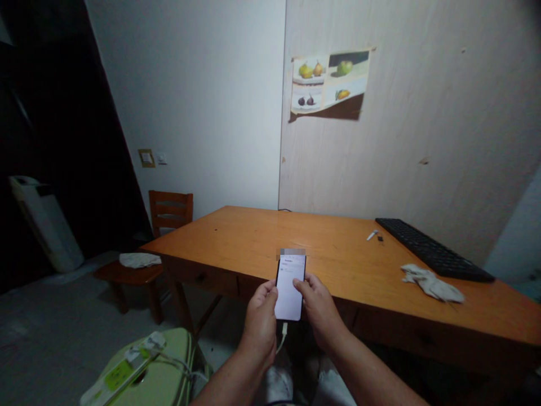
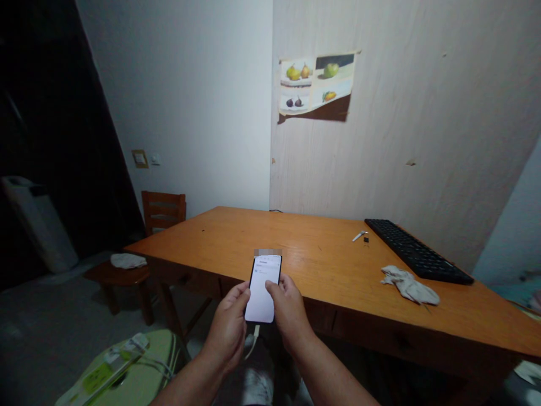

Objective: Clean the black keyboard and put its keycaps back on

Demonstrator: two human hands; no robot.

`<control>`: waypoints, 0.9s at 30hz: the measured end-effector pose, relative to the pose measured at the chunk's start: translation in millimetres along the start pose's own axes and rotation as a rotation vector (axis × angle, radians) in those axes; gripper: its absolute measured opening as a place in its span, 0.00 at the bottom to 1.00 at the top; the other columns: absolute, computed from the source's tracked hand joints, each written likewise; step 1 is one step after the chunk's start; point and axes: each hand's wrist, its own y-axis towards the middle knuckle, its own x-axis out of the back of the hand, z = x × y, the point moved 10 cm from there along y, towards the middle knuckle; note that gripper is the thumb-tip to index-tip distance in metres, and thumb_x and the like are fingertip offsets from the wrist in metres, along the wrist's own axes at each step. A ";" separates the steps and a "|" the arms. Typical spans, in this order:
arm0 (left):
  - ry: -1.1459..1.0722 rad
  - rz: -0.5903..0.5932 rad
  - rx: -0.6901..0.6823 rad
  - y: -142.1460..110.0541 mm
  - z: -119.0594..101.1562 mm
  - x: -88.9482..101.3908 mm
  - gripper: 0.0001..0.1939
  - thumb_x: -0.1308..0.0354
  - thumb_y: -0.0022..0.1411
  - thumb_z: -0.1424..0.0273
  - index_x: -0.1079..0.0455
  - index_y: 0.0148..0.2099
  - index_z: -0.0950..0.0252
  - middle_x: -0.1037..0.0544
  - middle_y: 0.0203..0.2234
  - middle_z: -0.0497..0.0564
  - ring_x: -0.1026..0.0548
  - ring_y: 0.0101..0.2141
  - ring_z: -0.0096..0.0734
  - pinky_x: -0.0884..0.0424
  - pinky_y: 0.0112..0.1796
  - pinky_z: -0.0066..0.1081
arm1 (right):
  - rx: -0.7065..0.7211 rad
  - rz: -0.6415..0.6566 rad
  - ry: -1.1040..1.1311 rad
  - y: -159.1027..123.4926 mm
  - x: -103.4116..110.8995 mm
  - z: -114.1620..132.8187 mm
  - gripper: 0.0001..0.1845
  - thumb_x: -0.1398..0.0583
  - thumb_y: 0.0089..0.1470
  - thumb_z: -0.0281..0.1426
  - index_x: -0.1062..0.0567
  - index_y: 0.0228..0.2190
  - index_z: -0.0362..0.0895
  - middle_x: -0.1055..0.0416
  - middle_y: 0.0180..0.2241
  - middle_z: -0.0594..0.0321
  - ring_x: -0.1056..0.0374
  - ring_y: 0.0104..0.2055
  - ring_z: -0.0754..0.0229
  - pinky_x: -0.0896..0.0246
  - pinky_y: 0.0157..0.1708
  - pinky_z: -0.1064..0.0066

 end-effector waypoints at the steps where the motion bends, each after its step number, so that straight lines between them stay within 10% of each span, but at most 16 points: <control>1: -0.006 0.002 -0.002 0.3 -0.4 -0.2 0.22 0.32 0.52 0.62 0.26 0.47 0.68 0.18 0.36 0.56 0.21 0.34 0.36 0.29 0.36 0.31 | -0.004 0.001 -0.006 -0.1 0.6 -1.1 0.17 0.35 0.50 0.39 0.26 0.39 0.43 0.21 0.34 0.59 0.27 0.32 0.55 0.34 0.32 0.68; 27: -0.073 -0.014 0.013 3.7 -12.1 -3.8 0.19 0.31 0.50 0.66 0.26 0.43 0.69 0.18 0.32 0.55 0.20 0.34 0.39 0.26 0.37 0.34 | -0.019 0.081 -0.020 -6.3 2.9 -14.4 0.15 0.33 0.48 0.41 0.22 0.34 0.43 0.21 0.32 0.60 0.26 0.34 0.53 0.33 0.38 0.63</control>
